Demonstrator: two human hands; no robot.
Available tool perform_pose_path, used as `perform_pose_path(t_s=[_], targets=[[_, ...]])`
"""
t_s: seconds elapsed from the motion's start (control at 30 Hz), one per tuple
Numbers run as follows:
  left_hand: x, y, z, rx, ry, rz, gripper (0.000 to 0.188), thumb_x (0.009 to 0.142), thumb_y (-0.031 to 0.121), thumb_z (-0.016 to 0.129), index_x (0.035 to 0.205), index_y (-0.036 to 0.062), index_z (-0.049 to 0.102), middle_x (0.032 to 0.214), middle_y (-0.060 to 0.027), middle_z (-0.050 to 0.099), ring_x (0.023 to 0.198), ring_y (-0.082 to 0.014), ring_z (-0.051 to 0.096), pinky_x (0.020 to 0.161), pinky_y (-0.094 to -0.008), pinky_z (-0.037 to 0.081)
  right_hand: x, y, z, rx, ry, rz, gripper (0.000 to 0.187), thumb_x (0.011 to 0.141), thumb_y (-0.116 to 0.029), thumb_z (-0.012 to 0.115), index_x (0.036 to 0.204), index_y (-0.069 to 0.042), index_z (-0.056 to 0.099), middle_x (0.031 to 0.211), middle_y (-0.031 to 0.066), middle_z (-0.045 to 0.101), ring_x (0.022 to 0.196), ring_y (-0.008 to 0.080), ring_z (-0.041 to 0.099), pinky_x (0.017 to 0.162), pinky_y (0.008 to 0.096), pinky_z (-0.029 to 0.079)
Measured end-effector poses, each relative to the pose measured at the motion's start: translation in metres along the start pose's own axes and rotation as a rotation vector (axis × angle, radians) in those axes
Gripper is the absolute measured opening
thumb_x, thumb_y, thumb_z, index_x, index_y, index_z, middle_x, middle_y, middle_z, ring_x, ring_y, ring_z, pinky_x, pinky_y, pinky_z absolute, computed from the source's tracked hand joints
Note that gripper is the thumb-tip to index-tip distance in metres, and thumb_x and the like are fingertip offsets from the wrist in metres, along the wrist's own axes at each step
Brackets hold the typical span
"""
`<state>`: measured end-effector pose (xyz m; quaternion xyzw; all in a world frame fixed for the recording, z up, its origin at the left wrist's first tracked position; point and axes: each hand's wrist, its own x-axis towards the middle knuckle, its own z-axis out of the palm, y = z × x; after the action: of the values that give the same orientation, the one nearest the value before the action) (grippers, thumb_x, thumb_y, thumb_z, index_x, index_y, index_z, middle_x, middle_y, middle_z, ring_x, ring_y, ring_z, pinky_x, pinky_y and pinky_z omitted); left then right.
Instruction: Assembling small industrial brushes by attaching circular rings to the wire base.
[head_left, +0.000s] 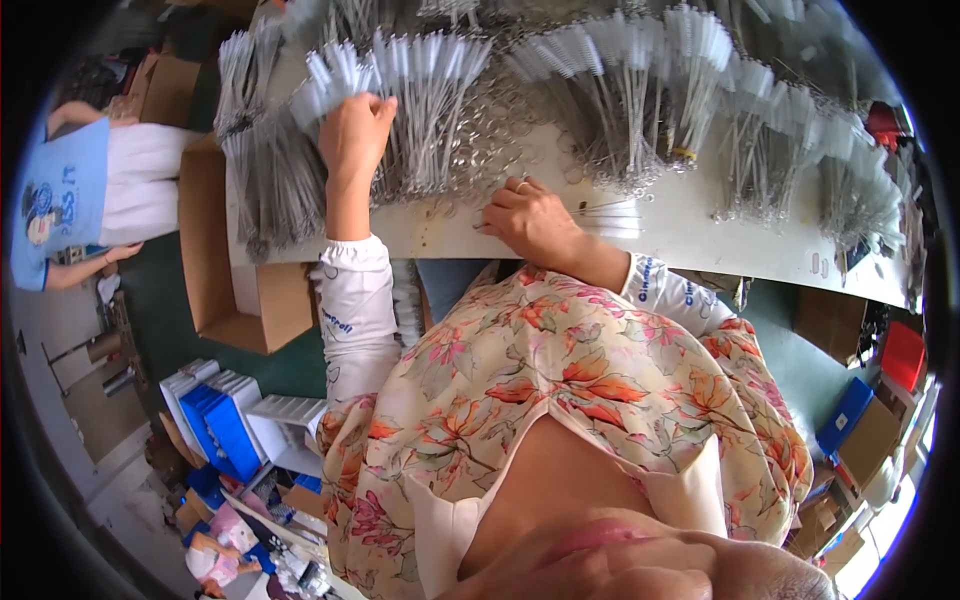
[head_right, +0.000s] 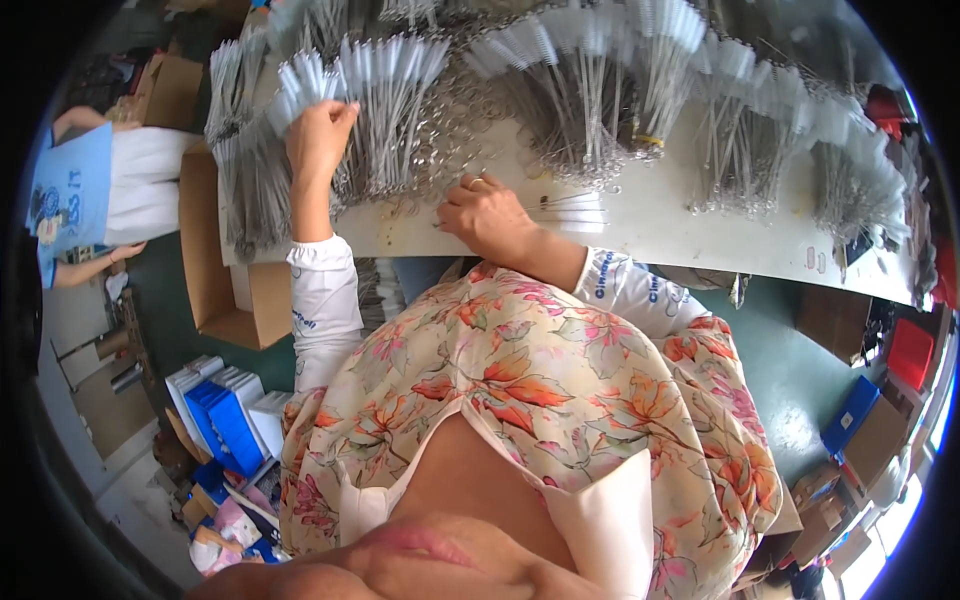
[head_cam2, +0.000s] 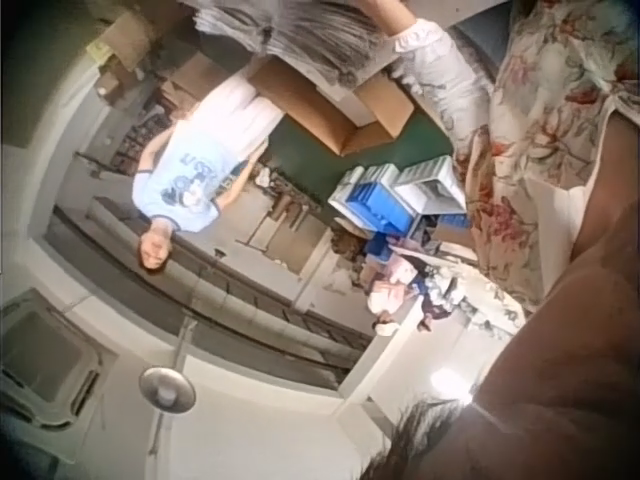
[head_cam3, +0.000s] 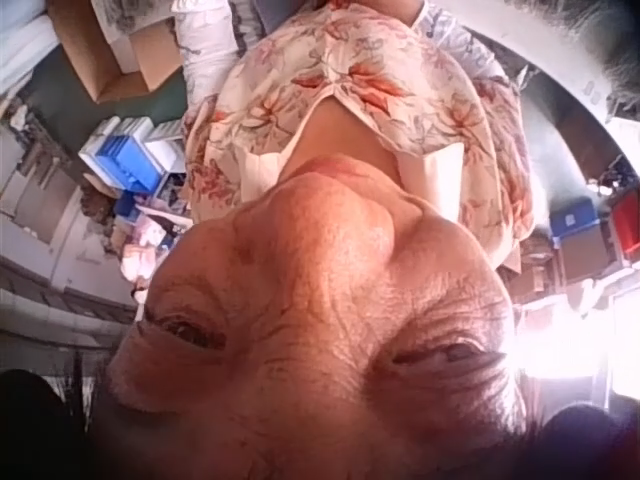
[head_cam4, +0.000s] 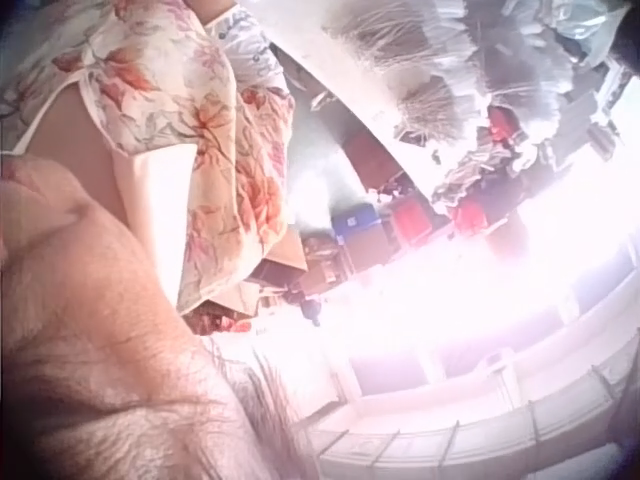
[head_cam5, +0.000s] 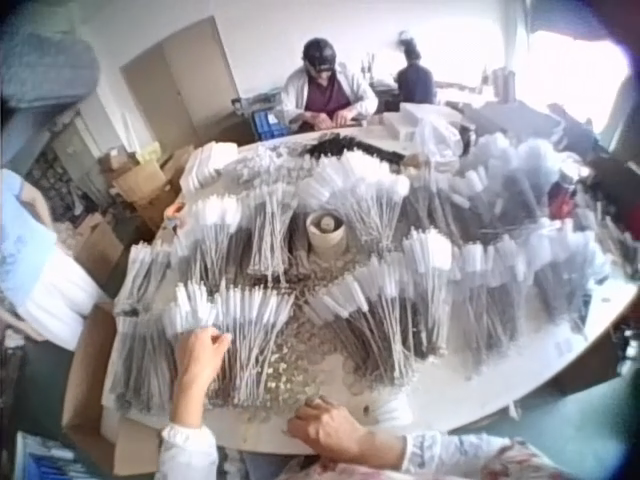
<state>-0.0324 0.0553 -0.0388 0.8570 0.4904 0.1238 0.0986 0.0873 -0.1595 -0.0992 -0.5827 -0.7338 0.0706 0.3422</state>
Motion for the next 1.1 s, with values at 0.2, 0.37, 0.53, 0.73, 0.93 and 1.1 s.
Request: perform_pose_path(t_s=[0.2, 0.37, 0.53, 0.73, 0.93, 1.1], targets=[[0.001, -0.012, 0.011, 0.006, 0.054, -0.169, 0.025, 0.079, 0.033, 0.061, 0.079, 0.0083, 0.064, 0.075, -0.0093, 0.065, 0.071, -0.0275, 0.062, 0.062, -0.0363, 0.047, 0.014, 0.038, -0.088, -0.079, 0.294, 0.132, 0.006, 0.074, -0.012, 0.063, 0.080, -0.010, 0.063, 0.080, 0.0033, 0.060, 0.073, 0.0186, 0.059, 0.063, 0.0333, 0.049], [-0.004, -0.014, 0.007, -0.297, 0.214, -0.009, 0.024, 0.080, 0.031, 0.062, 0.080, 0.0069, 0.062, 0.074, -0.0113, 0.064, 0.069, -0.0279, 0.062, 0.060, -0.0344, 0.046, 0.028, 0.077, -0.120, -0.290, 0.187, 0.522, 0.016, 0.079, -0.025, 0.060, 0.080, -0.009, 0.064, 0.082, 0.0073, 0.061, 0.073, 0.0272, 0.061, 0.064, 0.0354, 0.049], [-0.019, 0.016, -0.044, -0.974, 0.447, 0.049, 0.018, 0.091, 0.016, 0.050, 0.093, -0.0012, 0.056, 0.074, -0.0073, 0.062, 0.065, -0.0144, 0.062, 0.060, -0.0255, 0.052, 0.034, 0.087, -0.125, -0.231, 0.069, 0.640, 0.018, 0.073, -0.023, 0.065, 0.085, -0.009, 0.065, 0.079, 0.0067, 0.063, 0.070, 0.0219, 0.062, 0.063, 0.0332, 0.047], [-0.001, -0.139, -0.071, -0.091, 0.406, -0.304, 0.033, 0.079, 0.036, 0.063, 0.085, 0.0036, 0.065, 0.077, -0.0090, 0.065, 0.070, -0.0201, 0.063, 0.066, -0.0309, 0.047, 0.027, 0.116, -0.127, 0.302, 0.442, 0.728, 0.020, 0.078, -0.020, 0.066, 0.089, -0.004, 0.066, 0.068, -0.0004, 0.058, 0.058, 0.0078, 0.050, 0.056, 0.0223, 0.042], [-0.008, -0.218, -0.028, -0.098, 0.033, -0.301, 0.032, 0.081, 0.030, 0.059, 0.088, -0.0009, 0.061, 0.081, -0.0164, 0.063, 0.071, -0.0273, 0.057, 0.069, -0.0345, 0.044, 0.033, 0.109, -0.183, 0.999, 1.183, 0.625, 0.019, 0.087, -0.021, 0.056, 0.089, -0.002, 0.058, 0.077, 0.0030, 0.055, 0.059, 0.0088, 0.048, 0.052, 0.0212, 0.040], [-0.010, -0.254, -0.021, -0.171, 0.130, -0.077, 0.017, 0.082, 0.015, 0.061, 0.086, -0.0017, 0.061, 0.073, -0.0074, 0.061, 0.068, -0.0130, 0.052, 0.066, -0.0279, 0.044, -0.066, 0.172, -0.226, 0.462, 1.098, 0.720, 0.018, 0.088, -0.019, 0.054, 0.094, -0.003, 0.058, 0.073, 0.0038, 0.059, 0.062, 0.0113, 0.054, 0.055, 0.0233, 0.044]])
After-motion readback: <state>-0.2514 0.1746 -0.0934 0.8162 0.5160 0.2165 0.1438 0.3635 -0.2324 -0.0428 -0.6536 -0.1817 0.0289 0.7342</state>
